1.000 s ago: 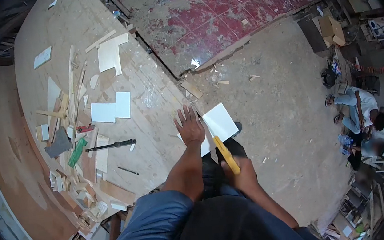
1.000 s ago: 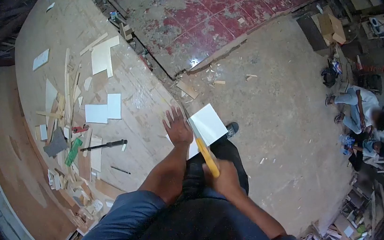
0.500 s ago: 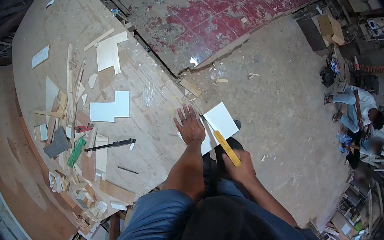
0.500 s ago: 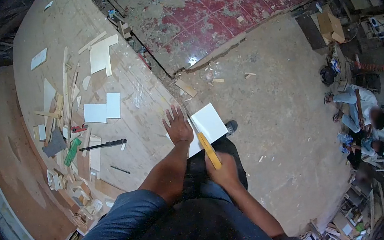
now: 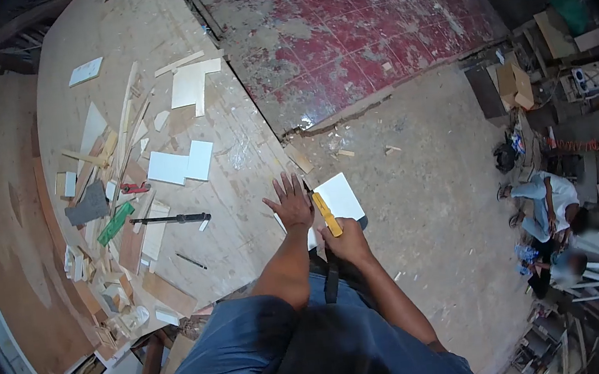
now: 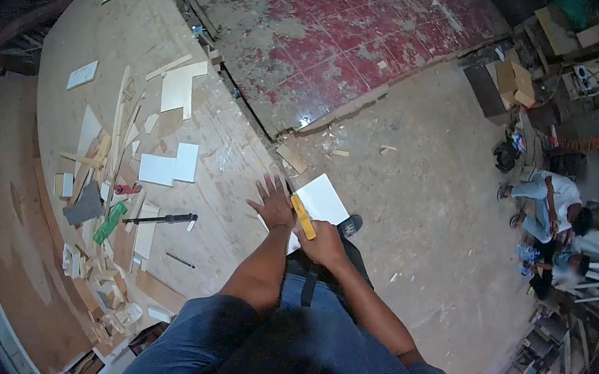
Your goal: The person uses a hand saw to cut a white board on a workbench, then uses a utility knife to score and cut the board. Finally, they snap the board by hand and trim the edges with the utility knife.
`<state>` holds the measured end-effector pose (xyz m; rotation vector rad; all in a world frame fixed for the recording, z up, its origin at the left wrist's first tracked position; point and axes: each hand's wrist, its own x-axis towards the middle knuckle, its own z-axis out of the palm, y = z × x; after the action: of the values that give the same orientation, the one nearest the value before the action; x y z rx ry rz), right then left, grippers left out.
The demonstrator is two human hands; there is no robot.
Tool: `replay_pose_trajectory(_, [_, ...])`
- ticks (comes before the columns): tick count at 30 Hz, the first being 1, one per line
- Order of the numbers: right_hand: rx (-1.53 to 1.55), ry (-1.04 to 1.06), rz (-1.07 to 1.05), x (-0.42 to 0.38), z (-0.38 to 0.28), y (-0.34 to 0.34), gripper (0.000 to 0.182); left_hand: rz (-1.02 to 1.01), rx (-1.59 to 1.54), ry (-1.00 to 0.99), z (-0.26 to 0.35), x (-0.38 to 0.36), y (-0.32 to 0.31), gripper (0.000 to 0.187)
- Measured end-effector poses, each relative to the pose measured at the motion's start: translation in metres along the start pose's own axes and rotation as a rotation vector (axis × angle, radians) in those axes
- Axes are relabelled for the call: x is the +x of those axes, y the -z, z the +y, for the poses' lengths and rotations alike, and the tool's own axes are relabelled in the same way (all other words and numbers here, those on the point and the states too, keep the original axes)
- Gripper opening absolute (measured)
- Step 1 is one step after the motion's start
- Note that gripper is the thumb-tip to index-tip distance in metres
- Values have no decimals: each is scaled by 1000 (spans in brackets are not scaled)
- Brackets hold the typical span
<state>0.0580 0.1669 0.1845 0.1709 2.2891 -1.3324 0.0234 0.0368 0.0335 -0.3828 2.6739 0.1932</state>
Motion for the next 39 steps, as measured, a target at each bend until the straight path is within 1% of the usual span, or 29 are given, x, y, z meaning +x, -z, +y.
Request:
replay_pose_trajectory(3, [-22, -4, 45, 3, 0, 4, 37, 2, -12, -16, -1, -1, 5, 67])
replay_pose_trajectory(5, [-3, -107, -3, 5, 0, 8, 39, 4, -7, -19, -2, -4, 9, 67])
replay_pose_trajectory(8, [40, -119, 2, 4, -6, 8, 40, 19, -14, -15, -5, -3, 9, 68])
replay_pose_trajectory(13, [-3, -35, 41, 8, 10, 5, 36, 16, -18, 13, -2, -2, 11, 68])
replay_pose_trajectory(14, [-6, -46, 36, 2, 14, 2, 36, 3, -19, 15, -2, -3, 11, 68])
replay_pose_trajectory(17, [-3, 27, 68, -17, 12, -1, 35, 17, -39, 30, -2, -1, 12, 68])
replay_pose_trajectory(18, [-4, 27, 61, -29, -1, 7, 35, 8, -38, 31, -2, 0, 12, 68])
replay_pose_trajectory(20, [6, -91, 20, -60, -28, 31, 36, -17, -32, 30, -5, -2, 9, 68])
replay_pose_trajectory(23, [-12, -176, 24, -83, -18, 44, 33, -2, -2, 29, 0, 0, 6, 68])
replay_pose_trajectory(24, [-9, -176, 21, -74, -16, 40, 33, -22, 4, 32, 0, 2, 9, 68])
replay_pose_trajectory(26, [-64, -129, 13, -49, -6, 26, 32, -59, 19, 44, -2, 0, 7, 68])
replay_pose_trajectory(27, [-57, -138, 6, -43, 5, 14, 32, -43, 23, 39, -2, 1, 5, 69])
replay_pose_trajectory(29, [-45, 37, 122, -26, 23, -5, 33, -19, 32, 30, -2, 3, 5, 70])
replay_pose_trajectory(30, [-39, 27, 126, -31, 22, -2, 33, -26, 39, 24, -3, -3, 3, 70])
replay_pose_trajectory(32, [71, -98, 65, -37, 5, 17, 33, -20, 17, 31, 1, 1, 6, 70])
replay_pose_trajectory(33, [-20, -129, 53, -47, -12, 24, 32, -6, 21, 23, 2, 6, 7, 70])
replay_pose_trajectory(34, [-18, -102, 74, -62, -27, 30, 33, 21, 2, 13, 1, 7, 3, 70])
replay_pose_trajectory(36, [-63, -221, 28, -85, -37, 40, 34, 23, -12, 5, -1, -2, -1, 71])
replay_pose_trajectory(39, [-58, -202, 72, -59, -31, 32, 33, 0, -1, 21, 3, 1, 5, 71])
